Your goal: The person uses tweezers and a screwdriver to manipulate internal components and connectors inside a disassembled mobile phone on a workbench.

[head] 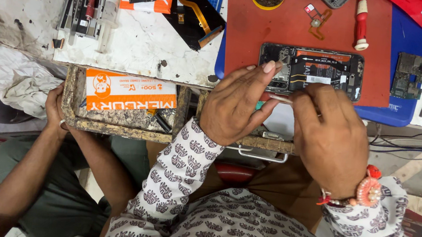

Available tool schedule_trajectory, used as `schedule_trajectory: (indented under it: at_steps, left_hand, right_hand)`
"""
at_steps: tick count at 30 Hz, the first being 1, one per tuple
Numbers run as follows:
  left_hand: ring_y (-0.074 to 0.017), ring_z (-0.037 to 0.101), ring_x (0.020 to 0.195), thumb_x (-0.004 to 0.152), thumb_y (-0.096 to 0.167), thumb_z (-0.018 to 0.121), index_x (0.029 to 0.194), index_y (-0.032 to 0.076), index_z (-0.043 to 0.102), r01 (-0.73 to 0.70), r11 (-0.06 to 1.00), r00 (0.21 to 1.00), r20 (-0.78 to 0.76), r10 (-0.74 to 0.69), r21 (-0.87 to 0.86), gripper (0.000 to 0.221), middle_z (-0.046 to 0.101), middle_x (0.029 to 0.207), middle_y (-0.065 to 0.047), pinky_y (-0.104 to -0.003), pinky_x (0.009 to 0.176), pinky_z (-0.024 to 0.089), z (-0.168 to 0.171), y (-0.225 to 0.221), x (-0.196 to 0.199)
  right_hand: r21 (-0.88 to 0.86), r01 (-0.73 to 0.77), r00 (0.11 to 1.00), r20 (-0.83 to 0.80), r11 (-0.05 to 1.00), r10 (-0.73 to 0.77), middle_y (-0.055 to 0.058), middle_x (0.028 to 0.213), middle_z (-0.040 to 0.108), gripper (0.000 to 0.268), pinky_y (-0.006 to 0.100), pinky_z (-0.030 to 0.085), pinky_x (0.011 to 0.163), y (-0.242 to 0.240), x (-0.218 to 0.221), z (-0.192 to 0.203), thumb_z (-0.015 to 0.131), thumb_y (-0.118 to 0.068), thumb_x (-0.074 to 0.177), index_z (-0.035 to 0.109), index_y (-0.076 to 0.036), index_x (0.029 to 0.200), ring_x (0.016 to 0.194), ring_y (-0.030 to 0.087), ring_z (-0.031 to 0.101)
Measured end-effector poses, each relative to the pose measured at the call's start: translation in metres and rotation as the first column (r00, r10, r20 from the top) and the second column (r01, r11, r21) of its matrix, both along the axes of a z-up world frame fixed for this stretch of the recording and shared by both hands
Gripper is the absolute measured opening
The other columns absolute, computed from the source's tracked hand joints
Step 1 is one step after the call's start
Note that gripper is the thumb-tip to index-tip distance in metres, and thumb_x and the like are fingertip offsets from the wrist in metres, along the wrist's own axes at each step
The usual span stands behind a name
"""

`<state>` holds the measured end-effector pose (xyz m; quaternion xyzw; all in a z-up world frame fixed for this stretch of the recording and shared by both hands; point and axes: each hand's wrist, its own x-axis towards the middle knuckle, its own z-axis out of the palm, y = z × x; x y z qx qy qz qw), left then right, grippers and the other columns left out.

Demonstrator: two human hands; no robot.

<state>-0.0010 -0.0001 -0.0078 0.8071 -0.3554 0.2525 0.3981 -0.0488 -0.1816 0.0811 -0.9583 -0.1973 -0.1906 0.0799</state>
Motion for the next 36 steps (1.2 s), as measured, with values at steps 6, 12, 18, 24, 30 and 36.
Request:
schedule_trajectory:
  at_steps: [6,12,18,24,30,36]
  left_hand:
    - [-0.0335,0.063,0.135,0.102,0.006,0.078,0.156,-0.001,0.028,0.056,0.998,0.998,0.034,-0.055,-0.004,0.074,0.055,0.151,-0.018,-0.044,0.114,0.052,0.001,0.003,0.003]
    - [-0.0285,0.066,0.128,0.102,0.011,0.069,0.126,0.004,0.062,0.006,0.987,0.988,0.151,-0.031,0.16,0.026,0.063,0.14,-0.012,-0.047,0.116,0.047,0.013,0.007,-0.001]
    - [-0.023,0.066,0.119,0.109,0.022,0.062,0.118,0.005,0.072,-0.075,0.908,0.835,0.524,-0.169,0.413,0.021,0.07,0.128,-0.013,-0.042,0.113,0.047,0.007,0.009,-0.007]
    - [-0.0182,0.065,0.099,0.102,0.018,0.059,0.108,0.006,0.072,-0.077,0.902,0.655,0.704,-0.275,0.425,0.019,0.066,0.1,-0.004,-0.041,0.11,0.045,0.002,0.005,-0.009]
    - [-0.0203,0.067,0.091,0.104,0.02,0.06,0.098,0.002,0.07,0.02,0.898,0.633,0.689,-0.352,0.44,0.021,0.069,0.091,-0.006,-0.037,0.095,0.053,0.026,-0.007,-0.021]
    - [-0.0191,0.066,0.088,0.098,0.015,0.056,0.094,-0.001,0.072,0.033,0.884,0.617,0.686,-0.385,0.466,0.024,0.068,0.089,-0.007,-0.031,0.087,0.054,0.052,0.001,-0.03]
  right_hand:
    - [0.056,0.055,0.989,-0.139,0.997,-0.047,0.01,0.103,0.061,0.022,0.042,0.055,0.07,0.009,-0.008,-0.005,0.073,-0.011,0.095,0.072,-0.007,0.117,0.086,0.028,0.066]
    - [0.071,0.002,0.996,-0.092,0.997,0.005,0.006,0.106,0.064,0.043,0.041,0.057,0.075,0.003,-0.016,-0.009,0.069,0.001,0.081,0.07,-0.006,0.123,0.094,0.027,0.069]
    - [0.066,0.019,0.988,-0.152,0.998,-0.009,0.005,0.091,0.06,0.049,0.038,0.056,0.07,-0.018,-0.042,-0.012,0.071,0.002,0.078,0.071,-0.011,0.125,0.082,0.024,0.065]
    - [0.077,-0.01,0.972,-0.234,0.997,0.028,0.004,0.085,0.061,0.052,0.039,0.055,0.062,-0.039,-0.065,-0.021,0.073,0.0,0.07,0.072,-0.011,0.121,0.073,0.024,0.066]
    - [0.115,-0.013,0.97,-0.24,0.993,0.04,0.003,0.079,0.061,0.06,0.038,0.056,0.061,-0.055,-0.089,-0.021,0.072,-0.002,0.06,0.073,-0.01,0.12,0.071,0.022,0.065]
    - [0.032,-0.091,0.985,-0.143,0.995,0.095,0.0,0.071,0.051,0.059,0.035,0.056,0.061,-0.056,-0.099,-0.012,0.073,-0.002,0.067,0.077,-0.01,0.126,0.064,0.017,0.058]
